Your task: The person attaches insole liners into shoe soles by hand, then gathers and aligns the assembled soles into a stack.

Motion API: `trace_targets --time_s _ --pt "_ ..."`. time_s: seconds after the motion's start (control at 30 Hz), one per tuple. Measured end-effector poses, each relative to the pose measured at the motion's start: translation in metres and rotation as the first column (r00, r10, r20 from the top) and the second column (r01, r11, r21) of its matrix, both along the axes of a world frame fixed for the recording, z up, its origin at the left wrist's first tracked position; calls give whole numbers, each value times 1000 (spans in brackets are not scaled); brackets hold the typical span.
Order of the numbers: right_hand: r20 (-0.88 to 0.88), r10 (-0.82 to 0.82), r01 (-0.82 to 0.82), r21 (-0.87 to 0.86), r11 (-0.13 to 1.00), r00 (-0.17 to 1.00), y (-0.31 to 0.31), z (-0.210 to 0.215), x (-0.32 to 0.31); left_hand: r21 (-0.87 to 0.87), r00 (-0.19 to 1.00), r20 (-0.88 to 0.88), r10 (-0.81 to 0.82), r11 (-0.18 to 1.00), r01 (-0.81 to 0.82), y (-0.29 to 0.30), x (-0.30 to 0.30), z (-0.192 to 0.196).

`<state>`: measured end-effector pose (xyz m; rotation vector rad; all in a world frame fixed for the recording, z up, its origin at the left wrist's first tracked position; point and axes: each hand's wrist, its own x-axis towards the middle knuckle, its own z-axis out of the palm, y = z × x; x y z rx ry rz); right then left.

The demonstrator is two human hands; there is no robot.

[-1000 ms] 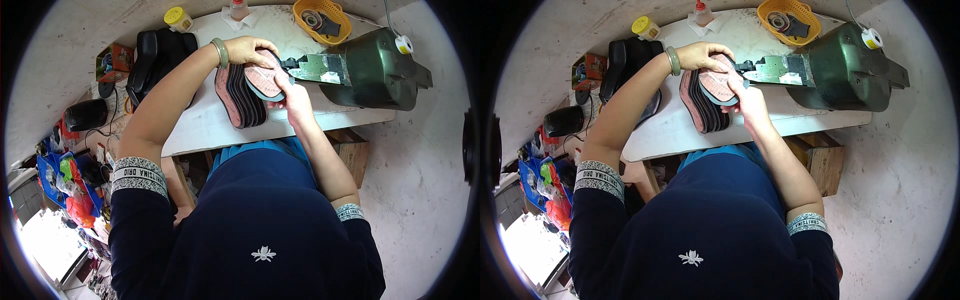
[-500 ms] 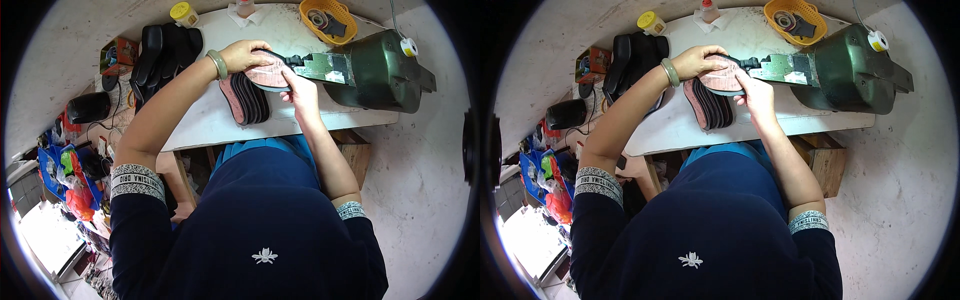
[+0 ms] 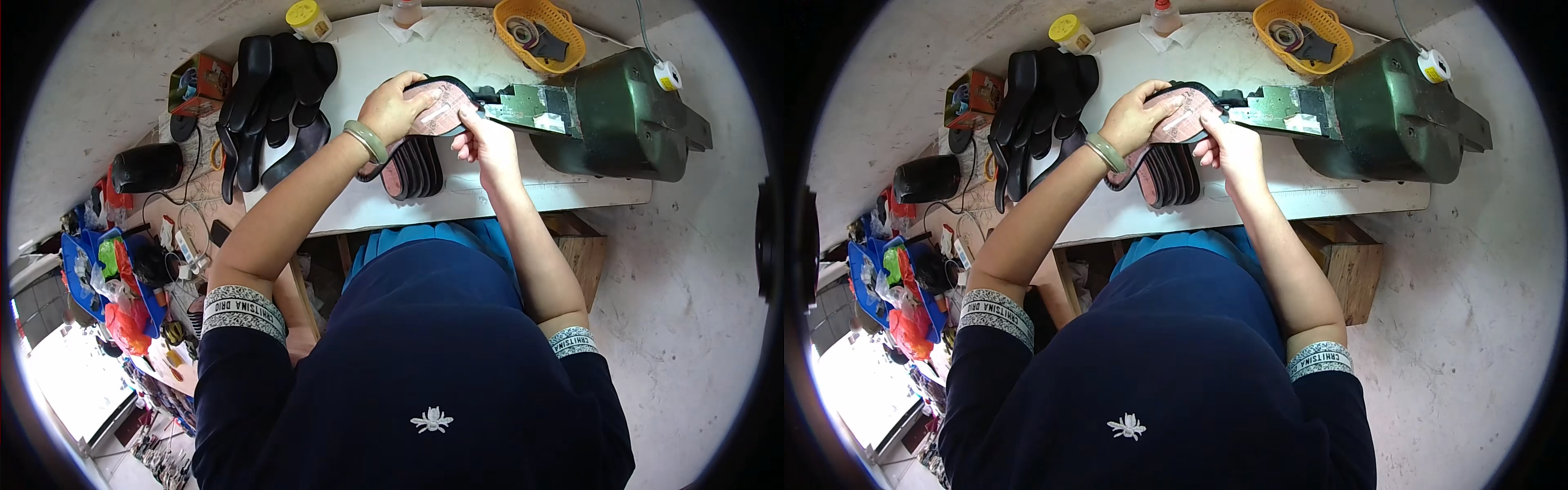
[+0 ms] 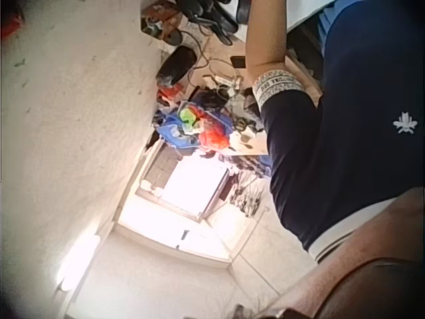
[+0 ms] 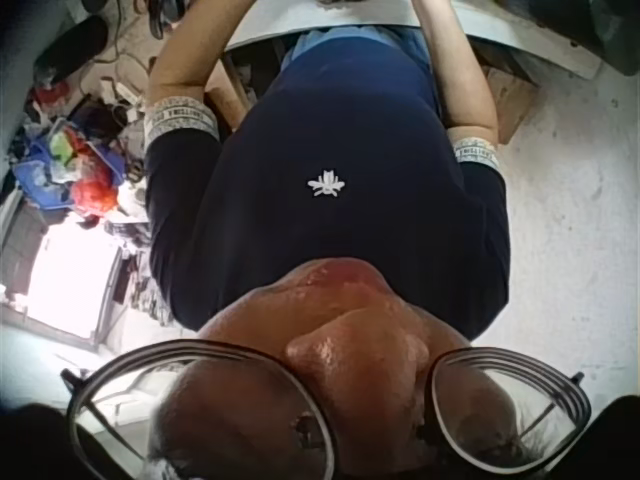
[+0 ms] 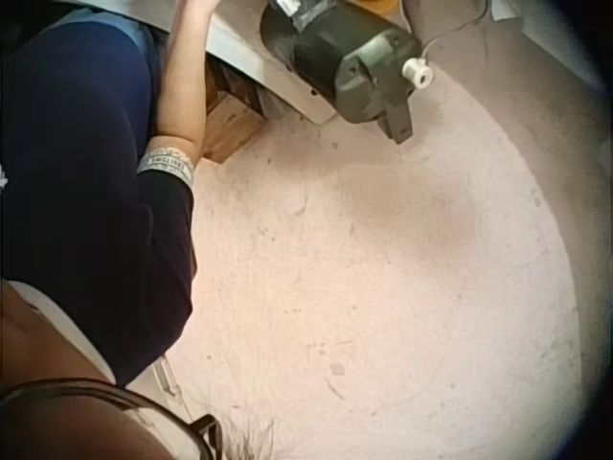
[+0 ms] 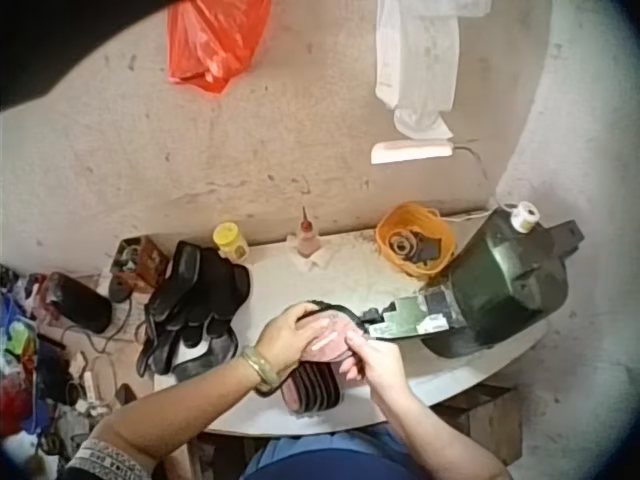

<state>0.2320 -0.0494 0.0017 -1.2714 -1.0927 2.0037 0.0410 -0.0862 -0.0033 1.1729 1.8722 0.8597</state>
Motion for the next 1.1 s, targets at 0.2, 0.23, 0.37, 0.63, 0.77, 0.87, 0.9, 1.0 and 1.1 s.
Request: trace_targets --time_s 0.2,0.23,0.37,0.63,0.77,0.87,0.9,1.0,1.1 --pt "35 -48 47 19 999 998 4 3 5 61 999 -31 -20 998 22 -10 9 -7" --pt "42 -50 48 43 998 998 3 2 7 58 1000 -16 -13 998 14 -12 13 -8" --pt "29 -40 37 83 996 999 -9 -6 15 49 1000 -1 28 998 -27 -12 27 -10" --pt "-76 207 -201 76 977 975 -37 -38 38 144 953 -274 128 985 -91 1 29 -4" --pt "-154 134 -137 -6 991 979 -29 -28 39 195 952 -202 228 962 -190 11 28 -15" --pt "-157 87 -97 -52 994 984 -23 -16 40 194 945 -170 279 950 -246 20 29 -23" --pt "-136 67 -77 -69 995 988 -21 -10 40 178 940 -164 299 946 -269 22 29 -25" --pt "-92 28 -37 -101 994 995 -16 -1 42 146 929 -153 337 938 -316 28 29 -27" --pt "-88 29 -36 -74 997 996 -7 2 50 -12 948 -65 313 949 -314 37 26 -18"
